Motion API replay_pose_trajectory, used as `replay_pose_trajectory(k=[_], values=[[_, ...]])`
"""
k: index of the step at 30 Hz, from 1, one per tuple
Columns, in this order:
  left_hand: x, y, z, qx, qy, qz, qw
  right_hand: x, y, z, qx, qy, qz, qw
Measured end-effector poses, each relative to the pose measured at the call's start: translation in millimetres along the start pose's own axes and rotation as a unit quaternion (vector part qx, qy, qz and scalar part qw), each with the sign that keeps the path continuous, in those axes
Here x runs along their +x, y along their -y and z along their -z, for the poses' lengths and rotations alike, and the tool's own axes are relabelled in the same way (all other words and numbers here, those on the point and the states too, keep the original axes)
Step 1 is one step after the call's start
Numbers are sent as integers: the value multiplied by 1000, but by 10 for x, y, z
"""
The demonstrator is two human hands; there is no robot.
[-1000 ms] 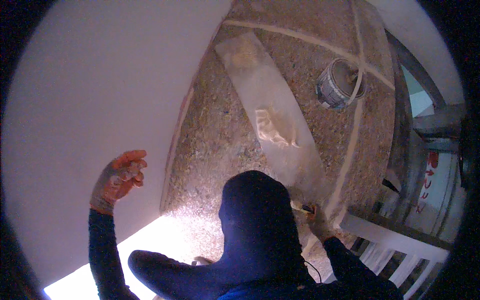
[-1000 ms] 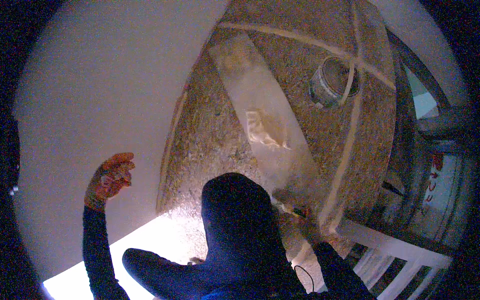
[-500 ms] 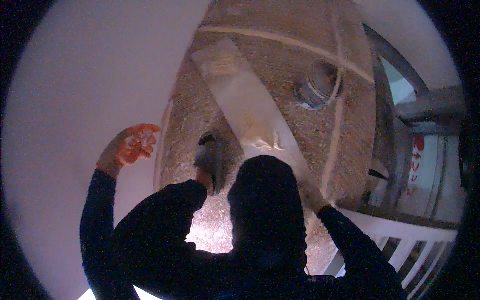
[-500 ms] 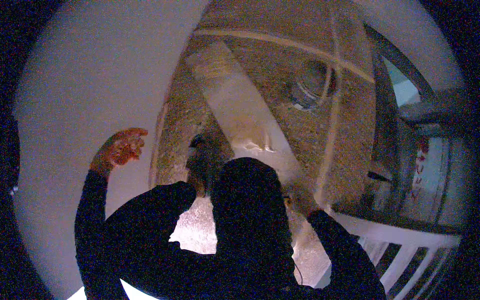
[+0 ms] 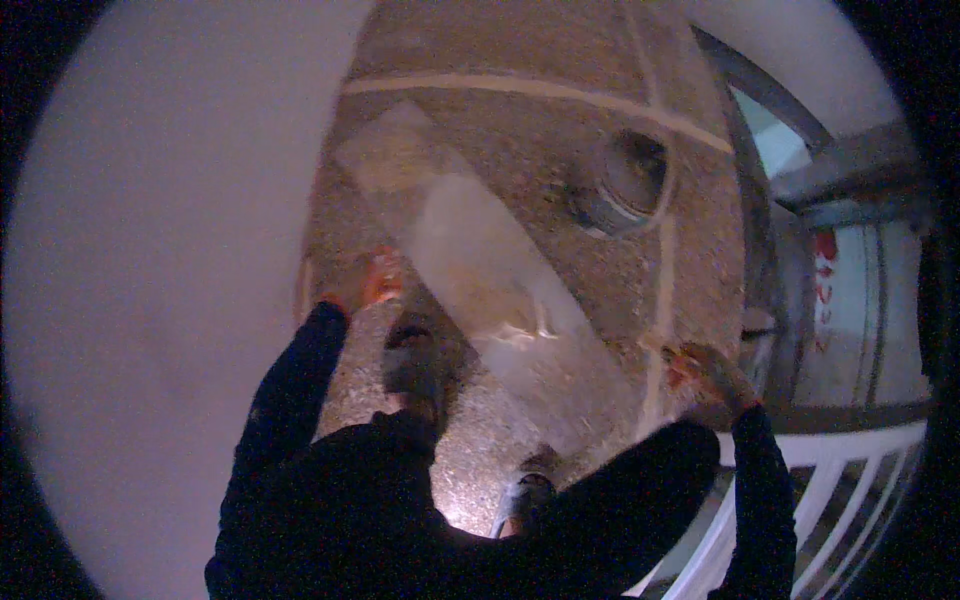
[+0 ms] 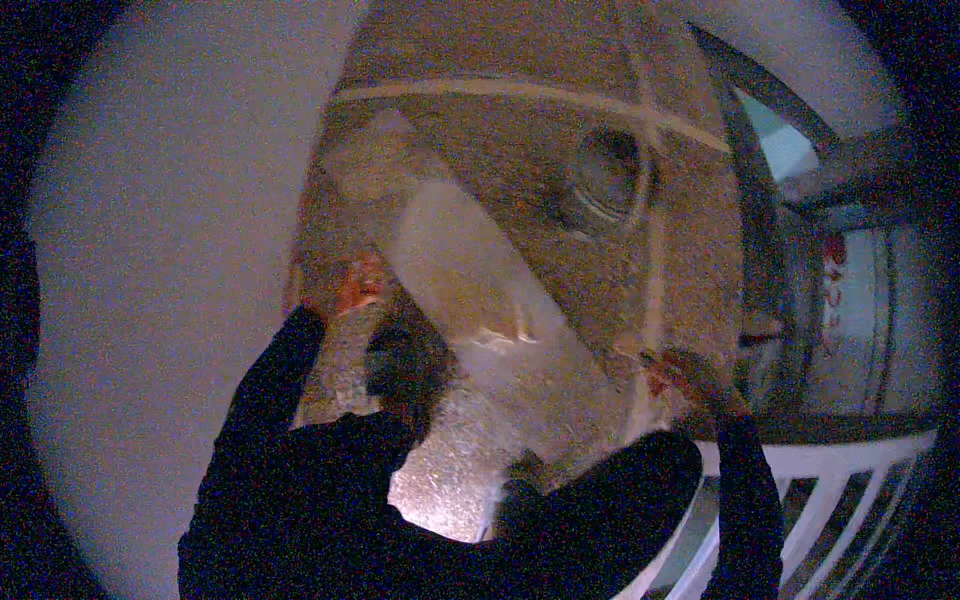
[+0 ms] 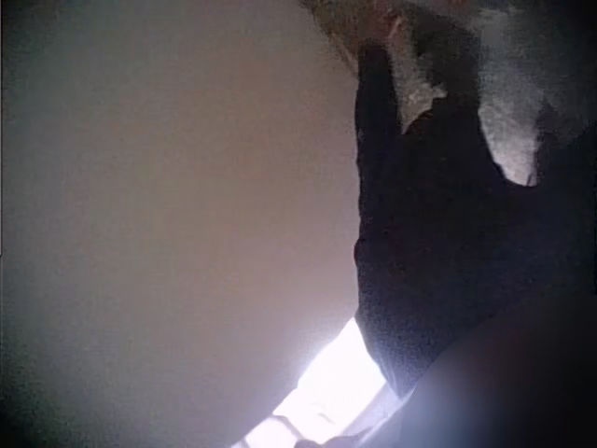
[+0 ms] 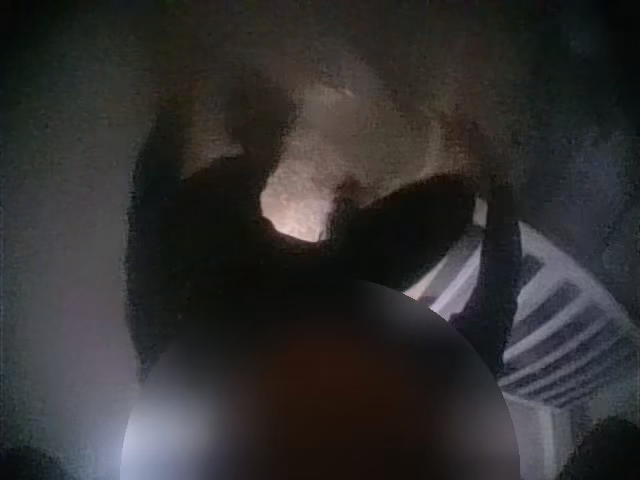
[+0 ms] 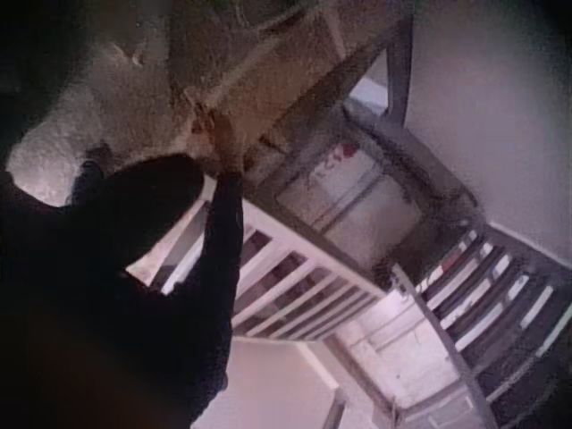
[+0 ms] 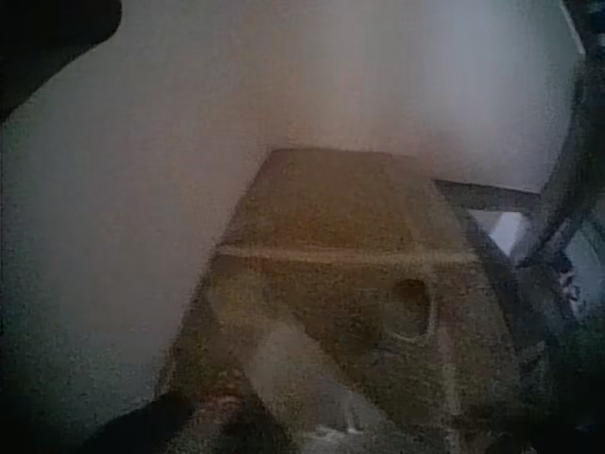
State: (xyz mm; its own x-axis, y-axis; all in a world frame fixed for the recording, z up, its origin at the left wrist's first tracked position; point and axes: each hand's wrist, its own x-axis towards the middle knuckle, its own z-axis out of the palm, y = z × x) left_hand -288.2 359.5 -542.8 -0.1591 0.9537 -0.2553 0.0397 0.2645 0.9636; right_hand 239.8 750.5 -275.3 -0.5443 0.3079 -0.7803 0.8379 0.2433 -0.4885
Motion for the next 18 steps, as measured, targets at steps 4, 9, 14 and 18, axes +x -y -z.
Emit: replay_pose_trajectory(k=[4,9,14,18], values=[[289,10,-128,64,-111,129,983,-76,155,-258,385,136,158,899],[580,336,-197,-651,-103,45,751,183,245,-494,168,4,80,983],[823,518,-50,-261,-113,81,955,1086,164,-827,356,-38,121,926],[1033,581,-67,-265,-161,132,941,1466,-69,-1183,321,-37,34,946]])
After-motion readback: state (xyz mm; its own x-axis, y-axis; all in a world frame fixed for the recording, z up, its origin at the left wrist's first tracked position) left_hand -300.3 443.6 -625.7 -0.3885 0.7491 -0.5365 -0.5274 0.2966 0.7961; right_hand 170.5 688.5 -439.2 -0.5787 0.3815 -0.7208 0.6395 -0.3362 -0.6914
